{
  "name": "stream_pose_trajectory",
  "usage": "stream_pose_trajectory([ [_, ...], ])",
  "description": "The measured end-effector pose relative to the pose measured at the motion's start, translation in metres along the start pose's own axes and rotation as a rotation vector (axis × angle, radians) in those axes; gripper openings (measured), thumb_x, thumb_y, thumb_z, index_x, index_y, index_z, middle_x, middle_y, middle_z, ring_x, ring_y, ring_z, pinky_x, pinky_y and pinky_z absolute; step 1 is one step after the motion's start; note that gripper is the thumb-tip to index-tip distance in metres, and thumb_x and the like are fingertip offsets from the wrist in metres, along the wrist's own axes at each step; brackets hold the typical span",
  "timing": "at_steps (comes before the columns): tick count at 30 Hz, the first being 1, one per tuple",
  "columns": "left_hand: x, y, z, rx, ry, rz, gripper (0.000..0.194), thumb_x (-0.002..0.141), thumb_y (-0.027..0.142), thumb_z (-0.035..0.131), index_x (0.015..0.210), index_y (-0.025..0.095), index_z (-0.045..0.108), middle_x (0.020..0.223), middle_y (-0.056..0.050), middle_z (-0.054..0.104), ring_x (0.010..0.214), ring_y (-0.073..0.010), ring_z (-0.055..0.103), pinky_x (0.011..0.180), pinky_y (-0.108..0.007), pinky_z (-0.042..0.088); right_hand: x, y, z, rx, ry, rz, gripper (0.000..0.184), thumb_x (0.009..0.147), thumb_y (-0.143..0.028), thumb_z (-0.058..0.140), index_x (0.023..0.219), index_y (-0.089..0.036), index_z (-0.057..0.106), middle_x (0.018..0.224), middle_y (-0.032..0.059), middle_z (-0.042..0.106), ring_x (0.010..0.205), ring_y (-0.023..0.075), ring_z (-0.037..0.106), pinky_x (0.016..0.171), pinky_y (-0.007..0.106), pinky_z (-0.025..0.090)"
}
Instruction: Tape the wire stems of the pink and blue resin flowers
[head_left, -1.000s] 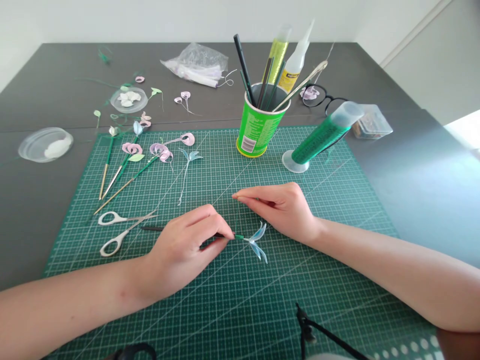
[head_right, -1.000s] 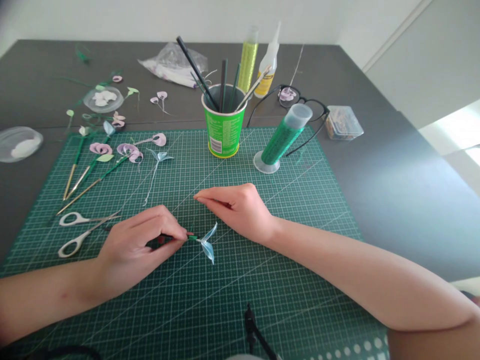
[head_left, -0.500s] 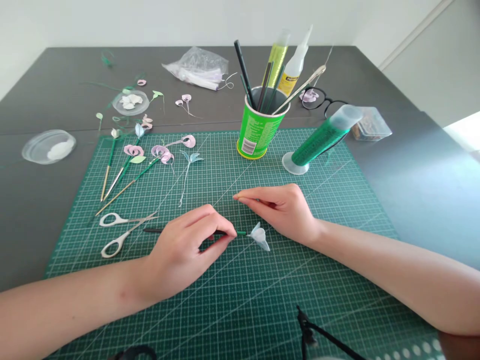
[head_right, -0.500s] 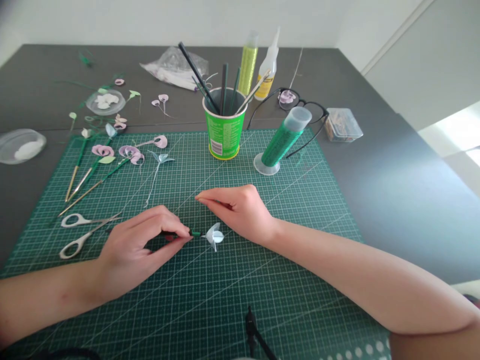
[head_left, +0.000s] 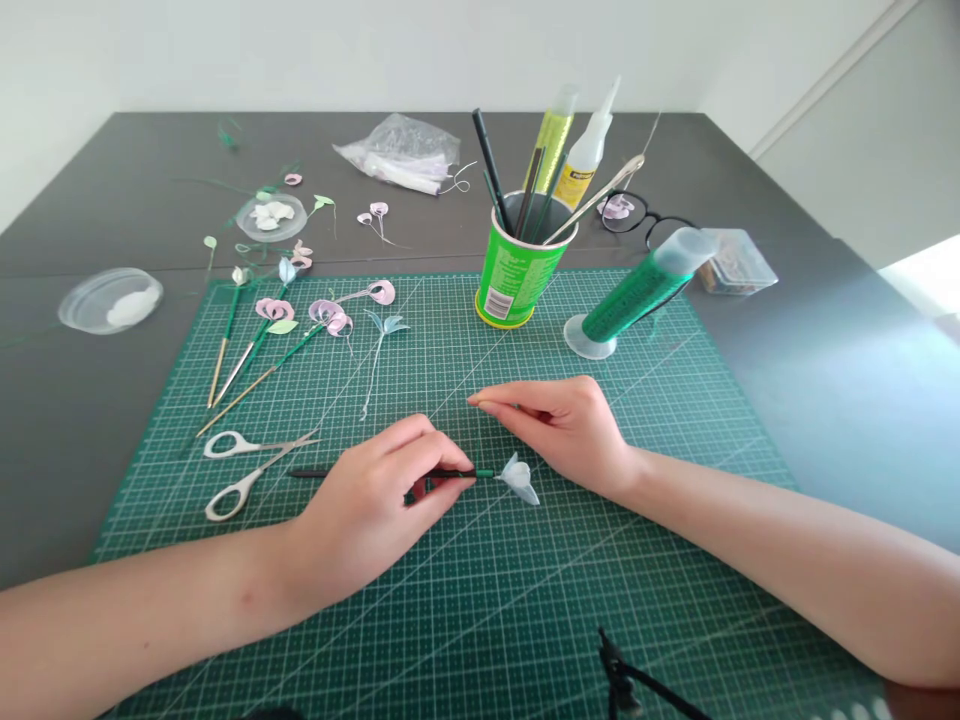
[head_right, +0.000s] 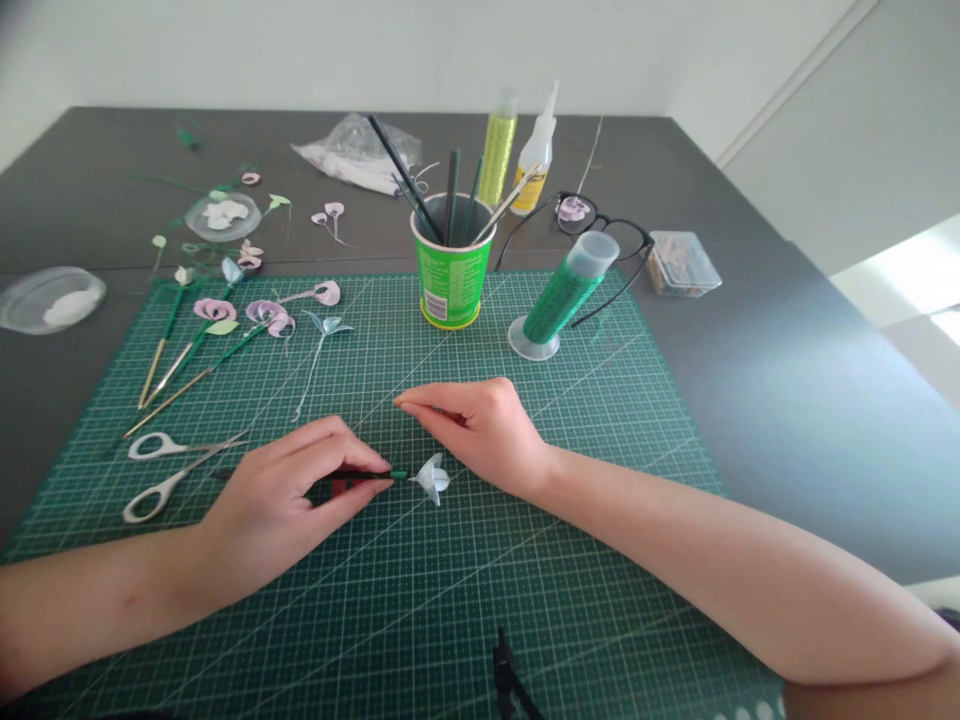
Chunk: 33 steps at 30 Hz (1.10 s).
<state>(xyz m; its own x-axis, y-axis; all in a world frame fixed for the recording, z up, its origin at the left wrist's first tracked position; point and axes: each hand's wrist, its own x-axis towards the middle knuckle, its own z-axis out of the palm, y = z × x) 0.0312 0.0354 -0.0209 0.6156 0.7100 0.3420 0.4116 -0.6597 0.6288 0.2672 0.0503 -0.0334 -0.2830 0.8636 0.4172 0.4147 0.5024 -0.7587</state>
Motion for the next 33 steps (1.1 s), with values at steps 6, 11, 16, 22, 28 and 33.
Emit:
stream_pose_trajectory([
  [6, -0.004, -0.006, 0.002, 0.065, -0.032, 0.062, 0.006, 0.110, 0.018, 0.060, 0.106, 0.021, 0.063, 0.094, 0.003, 0.075, 0.074, -0.0097, 0.073, 0.063, -0.020, 0.054, 0.000, 0.000, 0.001, 0.011, 0.003, 0.010, 0.016, 0.097, -0.009, 0.072, 0.103, -0.010, 0.088, 0.098, 0.0066, 0.087, 0.083, 0.0160, 0.085, 0.074, 0.017, 0.067],
  [11, -0.005, -0.004, 0.002, 0.107, 0.005, 0.099, 0.008, 0.112, 0.023, 0.056, 0.105, 0.020, 0.060, 0.078, 0.006, 0.070, 0.060, -0.0090, 0.066, 0.055, -0.021, 0.049, 0.000, 0.002, 0.001, 0.022, 0.006, 0.030, 0.017, 0.098, -0.011, 0.072, 0.103, -0.012, 0.088, 0.101, 0.0074, 0.087, 0.086, 0.0180, 0.086, 0.074, 0.020, 0.068],
  [16, -0.003, -0.003, 0.004, 0.142, 0.068, 0.178, 0.005, 0.112, 0.021, 0.057, 0.111, 0.018, 0.061, 0.089, 0.001, 0.078, 0.067, -0.0103, 0.071, 0.064, -0.022, 0.056, 0.000, 0.002, 0.001, 0.045, 0.003, 0.017, 0.017, 0.098, -0.011, 0.072, 0.103, -0.012, 0.088, 0.102, 0.0073, 0.087, 0.089, 0.0167, 0.086, 0.080, 0.018, 0.068],
  [22, 0.001, -0.005, 0.001, 0.241, 0.113, 0.287, 0.014, 0.111, 0.017, 0.058, 0.123, 0.016, 0.065, 0.087, 0.001, 0.080, 0.066, -0.0130, 0.074, 0.061, -0.026, 0.057, 0.001, 0.006, 0.002, 0.113, -0.024, 0.087, 0.018, 0.099, -0.021, 0.072, 0.103, -0.018, 0.089, 0.099, 0.0054, 0.087, 0.078, 0.0155, 0.081, 0.073, 0.025, 0.065],
  [28, 0.004, -0.002, 0.003, 0.320, 0.171, 0.400, 0.009, 0.109, 0.016, 0.063, 0.116, 0.016, 0.067, 0.090, -0.001, 0.084, 0.075, -0.0153, 0.080, 0.067, -0.027, 0.060, 0.012, 0.009, -0.006, 0.291, -0.142, 0.290, 0.022, 0.095, -0.037, 0.075, 0.096, -0.020, 0.088, 0.057, -0.0023, 0.063, 0.052, 0.0102, 0.044, 0.053, 0.028, 0.039],
  [33, 0.002, 0.000, 0.007, 0.404, 0.177, 0.492, 0.010, 0.108, 0.013, 0.063, 0.117, 0.015, 0.066, 0.095, -0.001, 0.085, 0.076, -0.0148, 0.080, 0.067, -0.028, 0.060, 0.018, 0.012, -0.009, 0.642, -0.109, 0.385, 0.028, 0.087, -0.045, 0.077, 0.079, -0.019, 0.075, 0.053, -0.0079, 0.042, 0.047, 0.0063, 0.025, 0.047, 0.026, 0.017],
])
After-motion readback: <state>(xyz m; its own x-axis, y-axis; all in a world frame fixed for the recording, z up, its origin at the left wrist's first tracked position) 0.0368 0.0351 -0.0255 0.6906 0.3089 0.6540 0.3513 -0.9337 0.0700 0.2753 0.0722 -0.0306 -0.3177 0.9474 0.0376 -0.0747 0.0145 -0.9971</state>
